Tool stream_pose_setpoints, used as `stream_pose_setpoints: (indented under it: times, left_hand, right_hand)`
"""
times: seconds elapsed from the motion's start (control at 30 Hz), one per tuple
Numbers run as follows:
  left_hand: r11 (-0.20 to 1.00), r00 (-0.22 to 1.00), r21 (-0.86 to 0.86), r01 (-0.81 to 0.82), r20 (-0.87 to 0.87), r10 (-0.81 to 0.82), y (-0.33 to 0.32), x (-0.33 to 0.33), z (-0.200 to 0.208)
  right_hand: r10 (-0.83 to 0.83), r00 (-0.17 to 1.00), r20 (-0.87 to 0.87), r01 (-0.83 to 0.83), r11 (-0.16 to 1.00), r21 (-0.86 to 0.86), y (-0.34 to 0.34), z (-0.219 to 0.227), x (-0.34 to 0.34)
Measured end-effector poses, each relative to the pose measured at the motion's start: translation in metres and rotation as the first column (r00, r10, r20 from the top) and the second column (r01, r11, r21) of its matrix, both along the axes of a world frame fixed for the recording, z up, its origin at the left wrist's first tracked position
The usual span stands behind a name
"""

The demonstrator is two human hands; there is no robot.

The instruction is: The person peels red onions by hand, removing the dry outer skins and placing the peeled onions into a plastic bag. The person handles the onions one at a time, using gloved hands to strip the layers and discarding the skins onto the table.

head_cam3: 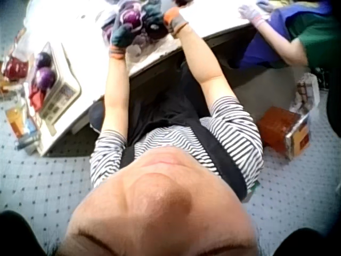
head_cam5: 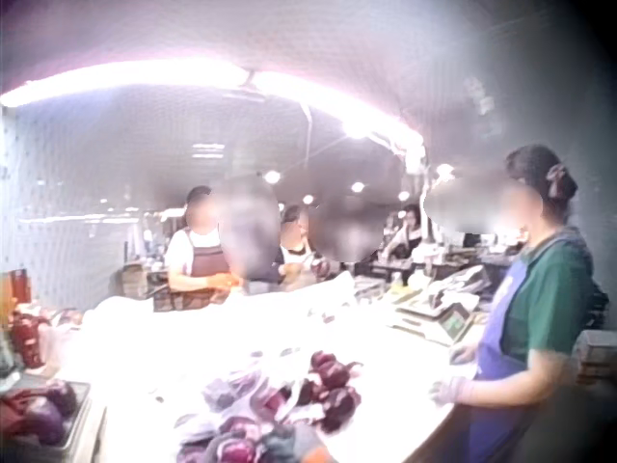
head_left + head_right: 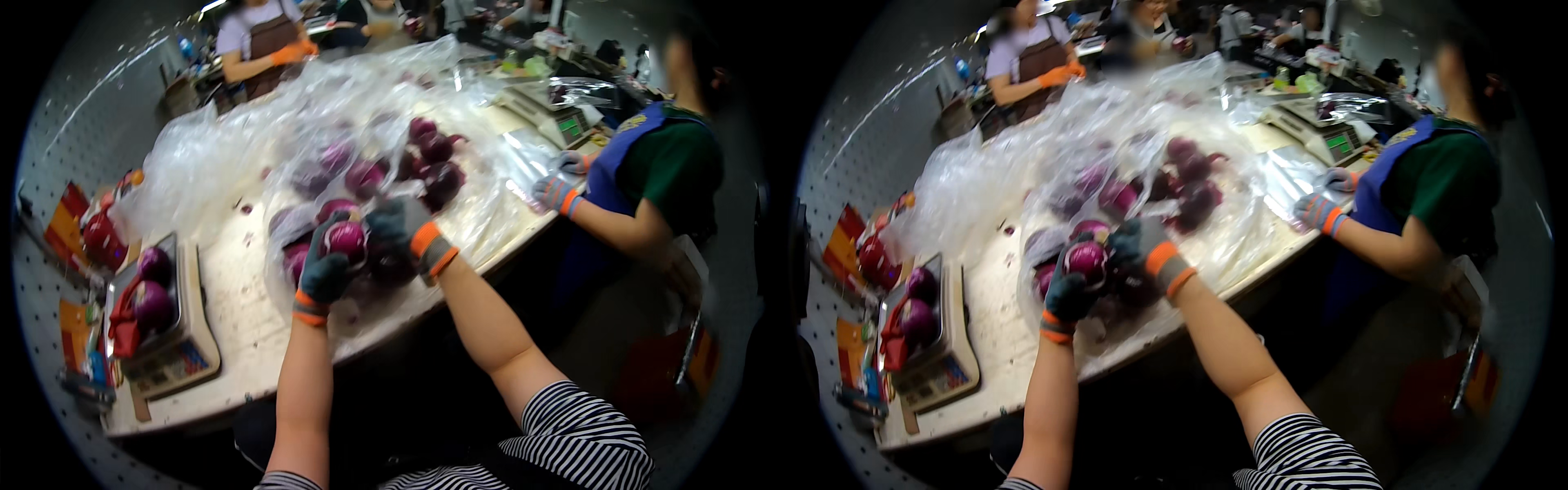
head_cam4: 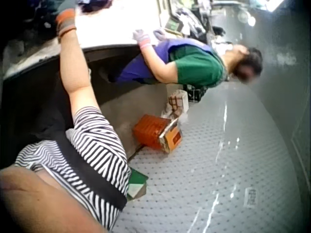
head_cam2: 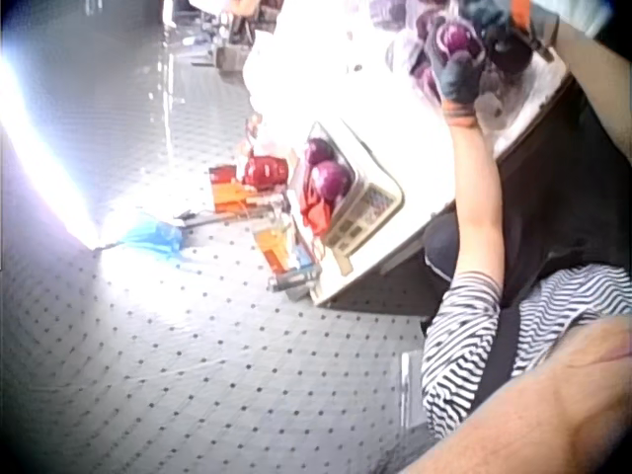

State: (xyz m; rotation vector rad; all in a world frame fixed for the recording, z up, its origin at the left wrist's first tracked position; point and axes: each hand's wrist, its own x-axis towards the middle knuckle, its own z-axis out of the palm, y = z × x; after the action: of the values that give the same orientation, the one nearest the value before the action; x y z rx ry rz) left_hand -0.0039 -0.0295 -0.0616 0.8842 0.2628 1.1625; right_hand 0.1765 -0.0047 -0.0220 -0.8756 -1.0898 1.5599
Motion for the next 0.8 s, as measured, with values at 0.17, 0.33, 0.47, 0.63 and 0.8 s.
stream_pose_setpoints:
  times: [0.17,0.33,0.47,0.63,0.8]
  left_hand:
    - [0.998,0.980,0.042,0.055,0.188,-0.062,0.002,-0.002,0.007]
    - [0.981,0.928,-0.121,0.154,0.357,-0.101,0.005,0.005,-0.002]
    - [0.964,0.883,-0.138,0.229,0.447,-0.146,0.005,0.002,-0.002]
    - [0.972,0.920,-0.130,0.197,0.368,-0.138,0.010,-0.002,-0.016]
    - [0.989,0.964,-0.106,0.104,0.255,-0.074,0.016,0.000,-0.018]
  right_hand:
    - [-0.367,0.754,0.545,-0.036,0.805,0.592,-0.003,0.008,0.002]
    - [-0.296,0.657,0.693,-0.069,0.892,0.446,-0.007,0.019,-0.003]
    - [-0.458,0.605,0.651,-0.234,0.680,0.695,-0.006,0.014,0.004]
    - [-0.433,0.599,0.674,-0.361,0.605,0.709,-0.007,0.017,0.005]
    - [-0.500,0.480,0.721,-0.452,0.564,0.691,-0.007,0.015,0.008]
